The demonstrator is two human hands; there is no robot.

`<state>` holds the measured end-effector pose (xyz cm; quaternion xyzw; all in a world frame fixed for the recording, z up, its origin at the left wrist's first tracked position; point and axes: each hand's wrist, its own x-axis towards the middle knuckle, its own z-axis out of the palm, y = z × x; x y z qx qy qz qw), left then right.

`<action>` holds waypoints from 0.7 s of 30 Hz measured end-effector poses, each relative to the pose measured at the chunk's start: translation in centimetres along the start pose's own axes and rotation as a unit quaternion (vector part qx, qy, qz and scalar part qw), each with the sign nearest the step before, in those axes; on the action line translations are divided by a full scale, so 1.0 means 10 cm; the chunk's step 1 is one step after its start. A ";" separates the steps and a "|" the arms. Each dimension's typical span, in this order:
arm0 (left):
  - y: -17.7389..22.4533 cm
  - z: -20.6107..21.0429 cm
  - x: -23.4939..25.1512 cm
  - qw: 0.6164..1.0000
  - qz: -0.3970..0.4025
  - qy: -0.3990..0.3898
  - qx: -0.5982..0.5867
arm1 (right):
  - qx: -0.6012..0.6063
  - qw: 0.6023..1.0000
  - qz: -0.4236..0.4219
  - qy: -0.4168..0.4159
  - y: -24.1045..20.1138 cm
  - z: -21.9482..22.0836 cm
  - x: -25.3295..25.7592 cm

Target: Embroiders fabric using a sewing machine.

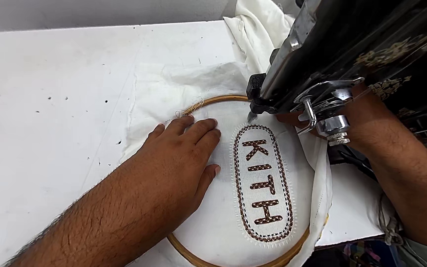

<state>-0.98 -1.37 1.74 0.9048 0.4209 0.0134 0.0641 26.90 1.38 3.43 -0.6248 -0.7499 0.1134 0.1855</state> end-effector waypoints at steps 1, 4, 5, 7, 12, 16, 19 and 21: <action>0.00 0.00 0.00 1.000 0.001 0.001 0.000 | -0.005 1.000 0.008 -0.001 0.01 0.01 0.01; 0.00 0.00 0.00 1.000 -0.001 0.001 0.000 | -0.008 1.000 0.018 -0.007 0.00 0.00 0.02; 0.00 0.01 0.00 1.000 0.001 0.005 0.001 | -0.006 1.000 0.021 -0.009 -0.01 0.00 0.01; -0.01 0.01 0.01 1.000 0.001 0.006 0.001 | -0.004 1.000 0.013 -0.002 -0.01 0.00 0.01; 0.00 0.01 0.02 1.000 -0.003 -0.001 0.003 | -0.009 1.000 -0.020 0.020 0.01 0.02 -0.01; -0.01 0.02 0.02 1.000 -0.005 0.000 0.005 | -0.003 0.997 -0.058 0.053 0.32 0.20 0.25; -0.01 0.02 0.02 1.000 -0.006 -0.001 0.008 | 0.035 0.996 -0.072 0.036 0.49 0.29 0.43; -0.01 0.02 0.02 1.000 -0.008 0.000 0.007 | 0.037 0.997 -0.068 0.025 0.48 0.28 0.44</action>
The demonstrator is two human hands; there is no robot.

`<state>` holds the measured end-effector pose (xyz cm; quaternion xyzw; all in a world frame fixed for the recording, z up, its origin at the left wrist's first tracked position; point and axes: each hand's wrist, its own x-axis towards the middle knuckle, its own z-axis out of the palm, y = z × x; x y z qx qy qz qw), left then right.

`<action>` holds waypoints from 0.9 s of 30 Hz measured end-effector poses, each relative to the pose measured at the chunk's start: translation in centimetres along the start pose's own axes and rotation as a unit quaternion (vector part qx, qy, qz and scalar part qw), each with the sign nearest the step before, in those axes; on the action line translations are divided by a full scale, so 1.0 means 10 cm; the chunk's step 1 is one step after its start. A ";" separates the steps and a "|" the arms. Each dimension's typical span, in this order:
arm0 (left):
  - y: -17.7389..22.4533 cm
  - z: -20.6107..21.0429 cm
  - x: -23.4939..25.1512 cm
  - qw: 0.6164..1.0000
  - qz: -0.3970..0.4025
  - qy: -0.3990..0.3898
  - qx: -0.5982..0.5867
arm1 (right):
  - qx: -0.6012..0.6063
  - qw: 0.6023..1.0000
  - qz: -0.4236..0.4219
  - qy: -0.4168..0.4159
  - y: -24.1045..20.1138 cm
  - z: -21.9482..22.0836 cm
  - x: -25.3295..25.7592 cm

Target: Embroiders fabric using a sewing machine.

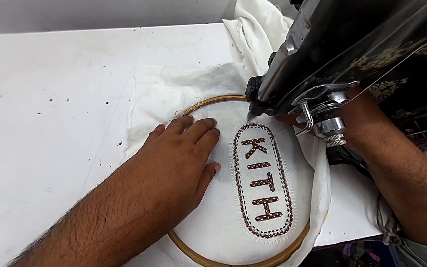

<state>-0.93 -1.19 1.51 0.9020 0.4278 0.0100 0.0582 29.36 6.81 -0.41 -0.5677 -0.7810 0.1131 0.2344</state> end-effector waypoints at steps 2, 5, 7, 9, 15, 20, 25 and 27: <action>-0.01 0.00 0.00 1.000 0.001 0.003 0.001 | 0.002 1.000 -0.024 0.007 0.04 0.03 0.01; -0.02 -0.01 -0.01 1.000 0.007 0.012 0.003 | 0.007 0.996 -0.078 0.043 0.13 0.10 0.00; -0.02 -0.02 -0.02 1.000 0.012 0.012 0.010 | -0.004 0.995 -0.080 0.061 -0.07 0.02 -0.15; -0.01 -0.03 -0.02 0.999 0.018 0.016 0.023 | -0.005 1.000 -0.022 0.019 -0.45 -0.18 -0.34; 0.04 -0.07 -0.02 0.999 0.037 0.032 0.008 | -0.002 0.981 -0.169 0.100 0.54 0.34 -0.11; 0.03 0.05 0.14 0.997 0.018 0.073 0.008 | -0.024 0.999 -0.011 -0.026 -0.40 -0.22 -0.32; -0.02 0.15 0.17 0.999 0.009 0.020 -0.025 | -0.063 0.996 0.055 -0.034 -0.52 -0.31 -0.35; -0.02 0.16 0.18 0.999 0.014 0.025 -0.021 | -0.061 0.996 0.066 -0.017 -0.54 -0.30 -0.35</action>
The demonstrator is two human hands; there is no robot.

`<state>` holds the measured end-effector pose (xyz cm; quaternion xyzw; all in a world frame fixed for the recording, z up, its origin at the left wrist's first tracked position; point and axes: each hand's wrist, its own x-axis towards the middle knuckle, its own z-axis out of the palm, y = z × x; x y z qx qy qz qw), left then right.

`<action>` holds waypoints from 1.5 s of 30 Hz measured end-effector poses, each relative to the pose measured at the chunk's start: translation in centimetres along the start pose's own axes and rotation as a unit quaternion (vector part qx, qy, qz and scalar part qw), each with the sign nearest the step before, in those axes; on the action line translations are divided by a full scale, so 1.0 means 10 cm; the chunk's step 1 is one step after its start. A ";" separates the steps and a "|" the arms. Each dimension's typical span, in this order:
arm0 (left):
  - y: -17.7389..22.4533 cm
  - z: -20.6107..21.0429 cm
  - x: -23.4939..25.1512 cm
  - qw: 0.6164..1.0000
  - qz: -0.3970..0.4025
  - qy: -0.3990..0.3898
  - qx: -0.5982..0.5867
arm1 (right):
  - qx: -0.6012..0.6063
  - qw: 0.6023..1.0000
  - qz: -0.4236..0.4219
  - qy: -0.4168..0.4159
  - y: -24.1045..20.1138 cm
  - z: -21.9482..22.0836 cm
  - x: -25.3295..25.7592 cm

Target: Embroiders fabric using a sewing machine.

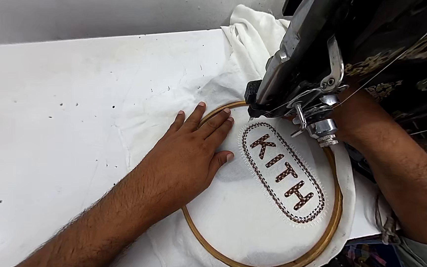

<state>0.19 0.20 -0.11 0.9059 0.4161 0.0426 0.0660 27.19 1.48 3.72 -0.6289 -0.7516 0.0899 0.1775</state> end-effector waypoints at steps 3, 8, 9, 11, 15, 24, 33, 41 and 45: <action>-0.01 0.01 0.00 1.000 0.003 0.003 0.008 | 0.014 1.000 -0.011 0.020 0.02 0.05 0.02; -0.02 0.00 -0.01 1.000 0.007 -0.001 0.006 | -0.005 0.992 -0.082 0.093 0.32 0.28 0.20; -0.02 -0.01 -0.02 1.000 0.007 -0.002 0.006 | 0.013 0.998 -0.044 0.038 0.12 0.11 0.07; -0.01 -0.03 -0.03 1.000 0.005 -0.006 0.006 | 0.012 1.000 0.009 0.002 -0.06 0.00 -0.02; -0.02 -0.01 -0.03 1.000 0.004 -0.004 0.010 | -0.011 0.990 -0.091 0.109 0.36 0.32 0.19; 0.00 0.00 -0.01 1.000 0.008 0.000 0.003 | 0.010 1.000 0.013 0.011 -0.05 0.02 -0.02; 0.00 0.00 -0.02 1.000 0.017 0.004 -0.003 | 0.008 1.000 -0.007 0.011 0.02 0.02 0.01; 0.00 0.00 -0.01 1.000 0.013 0.006 -0.004 | 0.015 1.000 -0.001 0.024 -0.01 0.03 -0.02; -0.01 0.01 -0.01 1.000 0.014 0.008 -0.002 | 0.021 0.999 0.006 0.030 -0.05 0.03 -0.04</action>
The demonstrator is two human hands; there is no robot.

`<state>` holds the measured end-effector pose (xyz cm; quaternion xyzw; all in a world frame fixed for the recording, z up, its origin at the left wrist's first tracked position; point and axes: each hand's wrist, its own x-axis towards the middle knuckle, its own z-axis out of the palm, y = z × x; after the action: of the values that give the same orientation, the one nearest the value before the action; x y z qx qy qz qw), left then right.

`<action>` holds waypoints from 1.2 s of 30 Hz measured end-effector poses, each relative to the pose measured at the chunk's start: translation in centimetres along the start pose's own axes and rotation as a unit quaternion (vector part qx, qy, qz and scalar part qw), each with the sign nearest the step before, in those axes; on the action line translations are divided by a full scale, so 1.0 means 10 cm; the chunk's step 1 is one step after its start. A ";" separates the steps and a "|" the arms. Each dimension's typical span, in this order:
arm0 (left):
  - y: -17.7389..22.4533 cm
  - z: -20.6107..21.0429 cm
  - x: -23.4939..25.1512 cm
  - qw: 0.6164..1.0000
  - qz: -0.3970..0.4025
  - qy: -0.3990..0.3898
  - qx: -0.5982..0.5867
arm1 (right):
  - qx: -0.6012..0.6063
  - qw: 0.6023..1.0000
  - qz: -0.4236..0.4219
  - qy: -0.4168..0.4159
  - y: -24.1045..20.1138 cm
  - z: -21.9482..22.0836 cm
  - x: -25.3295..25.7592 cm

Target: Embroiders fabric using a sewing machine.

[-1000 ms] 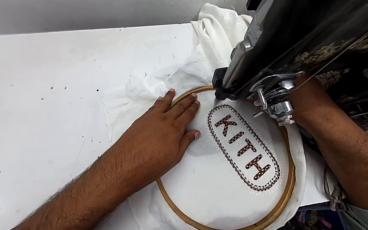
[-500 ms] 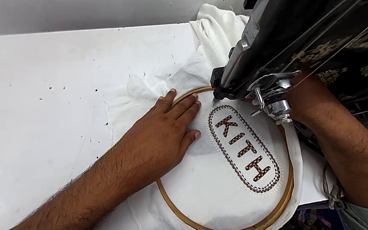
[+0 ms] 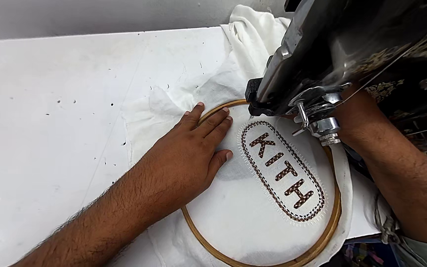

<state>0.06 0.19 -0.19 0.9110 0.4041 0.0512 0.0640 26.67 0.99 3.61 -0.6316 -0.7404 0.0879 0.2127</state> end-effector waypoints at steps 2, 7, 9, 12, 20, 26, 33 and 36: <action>-0.01 0.00 0.00 1.000 -0.001 -0.001 0.000 | 0.002 1.000 0.017 -0.005 -0.03 -0.01 -0.01; 0.00 -0.04 -0.02 1.000 -0.003 -0.012 0.001 | 0.005 0.998 -0.057 0.019 0.21 0.12 0.11; 0.01 -0.04 -0.03 1.000 -0.004 -0.015 0.002 | -0.001 0.988 -0.124 0.094 0.47 0.32 0.28; 0.02 -0.04 -0.03 1.000 0.000 -0.013 -0.001 | -0.002 0.999 -0.016 -0.029 0.07 0.00 0.05; 0.01 -0.03 -0.03 1.000 -0.004 -0.008 0.000 | -0.004 1.000 -0.028 0.001 0.06 0.02 0.02; 0.01 -0.03 -0.03 1.000 -0.004 -0.004 0.000 | 0.007 1.000 -0.010 -0.001 0.05 0.04 0.02; 0.01 -0.06 -0.05 1.000 -0.008 -0.018 0.003 | 0.006 0.994 -0.095 0.050 0.43 0.29 0.28; 0.02 -0.06 -0.06 1.000 -0.009 -0.021 0.008 | 0.046 0.993 -0.105 0.016 0.59 0.38 0.46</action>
<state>-0.28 -0.36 0.40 0.9088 0.4110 0.0284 0.0660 29.86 7.08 -1.20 -0.5409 -0.7945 0.0892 0.2612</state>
